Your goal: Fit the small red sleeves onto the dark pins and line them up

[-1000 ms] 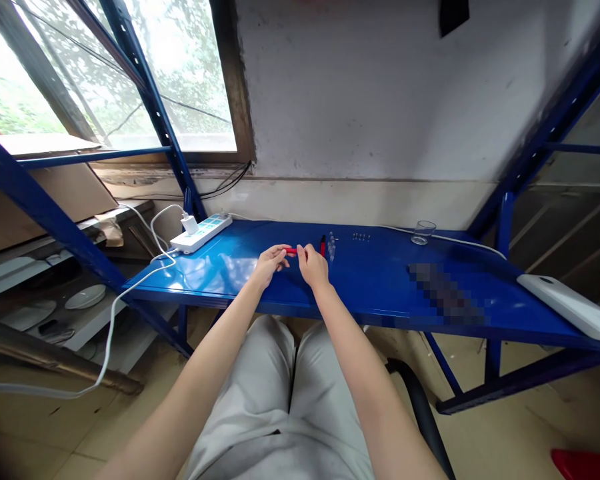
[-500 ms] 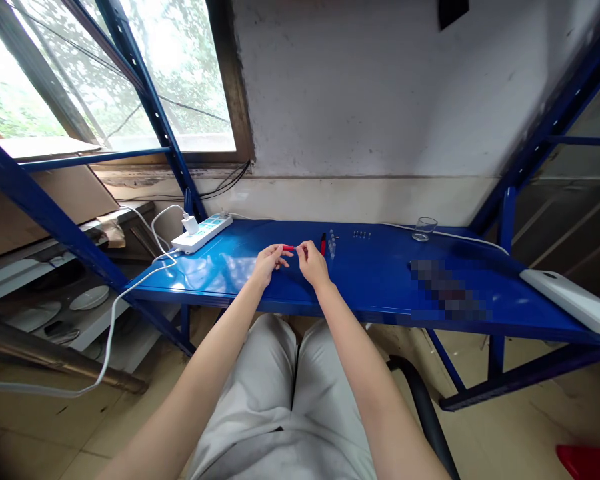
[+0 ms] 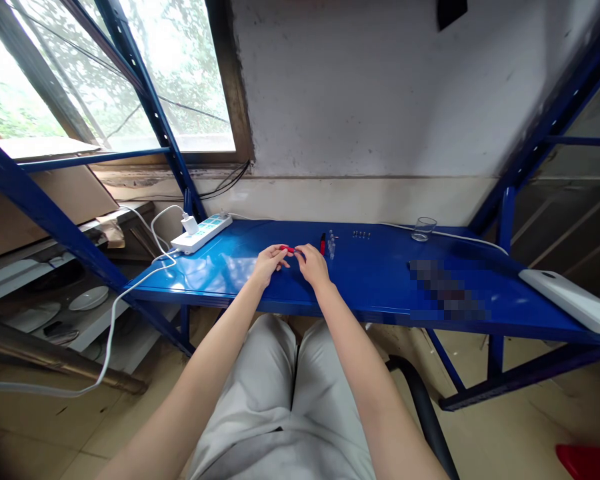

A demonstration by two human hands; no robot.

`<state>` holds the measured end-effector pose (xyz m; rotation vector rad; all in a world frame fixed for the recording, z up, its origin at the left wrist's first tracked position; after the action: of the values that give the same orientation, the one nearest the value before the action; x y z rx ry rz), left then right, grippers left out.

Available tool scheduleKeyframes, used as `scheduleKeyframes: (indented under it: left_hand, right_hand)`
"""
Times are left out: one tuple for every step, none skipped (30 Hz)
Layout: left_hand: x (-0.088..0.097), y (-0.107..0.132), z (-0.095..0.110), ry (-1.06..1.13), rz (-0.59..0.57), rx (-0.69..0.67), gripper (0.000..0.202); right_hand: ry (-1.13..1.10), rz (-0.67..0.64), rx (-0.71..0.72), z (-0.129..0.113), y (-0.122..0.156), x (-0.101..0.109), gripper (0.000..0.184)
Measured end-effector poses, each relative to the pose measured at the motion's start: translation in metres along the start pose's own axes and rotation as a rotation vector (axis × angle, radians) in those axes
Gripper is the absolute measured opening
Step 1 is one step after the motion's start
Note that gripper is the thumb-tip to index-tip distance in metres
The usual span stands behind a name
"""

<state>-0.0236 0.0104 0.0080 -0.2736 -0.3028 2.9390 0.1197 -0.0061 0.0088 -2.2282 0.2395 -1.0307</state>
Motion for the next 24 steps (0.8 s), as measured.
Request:
scheduleKeyframes:
  left_hand:
    - [0.0, 0.0, 0.0, -0.004, 0.022, -0.005, 0.038]
    - [0.001, 0.0, 0.0, -0.007, 0.051, -0.012, 0.036]
    - [0.002, 0.0, 0.001, -0.006, 0.085, -0.024, 0.035]
    - [0.003, -0.001, 0.002, -0.004, 0.125, -0.038, 0.034]
    - [0.005, -0.001, 0.004, 0.0, 0.169, -0.051, 0.033]
    - [0.006, -0.001, 0.005, 0.001, 0.217, -0.065, 0.033]
    - [0.007, -0.001, 0.005, 0.001, 0.266, -0.08, 0.032]
    - [0.008, -0.001, 0.006, -0.005, 0.31, -0.095, 0.032]
    - [0.008, -0.001, 0.006, -0.019, 0.342, -0.111, 0.032]
    - [0.008, -0.001, 0.006, -0.04, 0.356, -0.132, 0.032]
    - [0.006, -0.001, 0.005, -0.072, 0.343, -0.156, 0.032]
    - [0.003, -0.002, 0.005, -0.117, 0.309, -0.18, 0.031]
    - [0.0, -0.002, 0.004, -0.174, 0.258, -0.204, 0.031]
    - [-0.004, -0.003, 0.004, -0.242, 0.202, -0.225, 0.03]
    - [-0.007, -0.004, 0.003, -0.313, 0.152, -0.242, 0.029]
    - [-0.011, -0.006, 0.003, -0.384, 0.109, -0.254, 0.029]
    - [-0.015, -0.007, 0.004, -0.45, 0.079, -0.26, 0.028]
    - [-0.019, -0.009, 0.004, -0.508, 0.057, -0.262, 0.028]
    - [-0.024, -0.01, 0.005, -0.558, 0.036, -0.261, 0.027]
    - [-0.029, -0.012, 0.006, -0.603, 0.015, -0.258, 0.026]
    - [-0.035, -0.013, 0.006, -0.643, -0.006, -0.254, 0.026]
    - [-0.041, -0.014, 0.006, -0.681, -0.026, -0.249, 0.025]
    - [-0.048, -0.015, 0.005, -0.716, -0.045, -0.243, 0.024]
    - [-0.054, -0.016, 0.004, -0.748, -0.061, -0.236, 0.024]
  right_hand:
    - [0.019, 0.003, 0.016, 0.0, 0.0, 0.0, 0.025]
    - [0.041, 0.006, 0.028, -0.001, 0.0, 0.0, 0.024]
    - [0.064, 0.01, 0.036, -0.001, 0.0, 0.001, 0.023]
    - [0.085, 0.016, 0.035, -0.001, 0.0, 0.001, 0.023]
    - [0.1, 0.024, 0.026, 0.0, 0.0, 0.001, 0.022]
    - [0.109, 0.03, 0.008, 0.0, -0.001, 0.001, 0.022]
    - [0.11, 0.032, -0.018, 0.001, -0.001, 0.001, 0.022]
    - [0.103, 0.034, -0.049, 0.002, -0.001, 0.001, 0.023]
    - [0.088, 0.039, -0.082, 0.002, -0.001, 0.001, 0.024]
    - [0.064, 0.05, -0.117, 0.003, -0.002, 0.002, 0.024]
    - [0.03, 0.066, -0.153, 0.004, -0.002, 0.003, 0.025]
    - [-0.01, 0.085, -0.193, 0.005, -0.002, 0.005, 0.026]
    - [-0.051, 0.099, -0.234, 0.006, -0.002, 0.009, 0.027]
    - [-0.089, 0.102, -0.275, 0.009, -0.002, 0.013, 0.027]
    - [-0.119, 0.088, -0.317, 0.012, -0.001, 0.018, 0.027]
    - [-0.135, 0.059, -0.351, 0.017, 0.0, 0.024, 0.025]
    - [-0.142, 0.011, -0.376, 0.022, 0.001, 0.032, 0.023]
    - [-0.154, -0.045, -0.401, 0.028, 0.003, 0.039, 0.021]
    - [-0.158, -0.102, -0.424, 0.035, 0.005, 0.047, 0.02]
    - [-0.154, -0.152, -0.449, 0.041, 0.007, 0.055, 0.019]
    - [-0.138, -0.192, -0.473, 0.047, 0.008, 0.063, 0.018]
    - [-0.115, -0.229, -0.487, 0.052, 0.01, 0.07, 0.016]
    - [-0.079, -0.259, -0.503, 0.057, 0.011, 0.075, 0.013]
    - [-0.035, -0.275, -0.522, 0.06, 0.012, 0.079, 0.011]
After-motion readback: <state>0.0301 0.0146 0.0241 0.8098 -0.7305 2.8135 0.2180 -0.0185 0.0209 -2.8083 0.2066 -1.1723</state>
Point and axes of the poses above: each hand's wrist, its own y-axis away from the middle knuckle, its own x-axis out of the back of the hand, z = x × y, the point moved 2 cm from there along -y, towards the middle knuckle, and after that the axes turned 3 degrees about y, right-handed, at the moved point
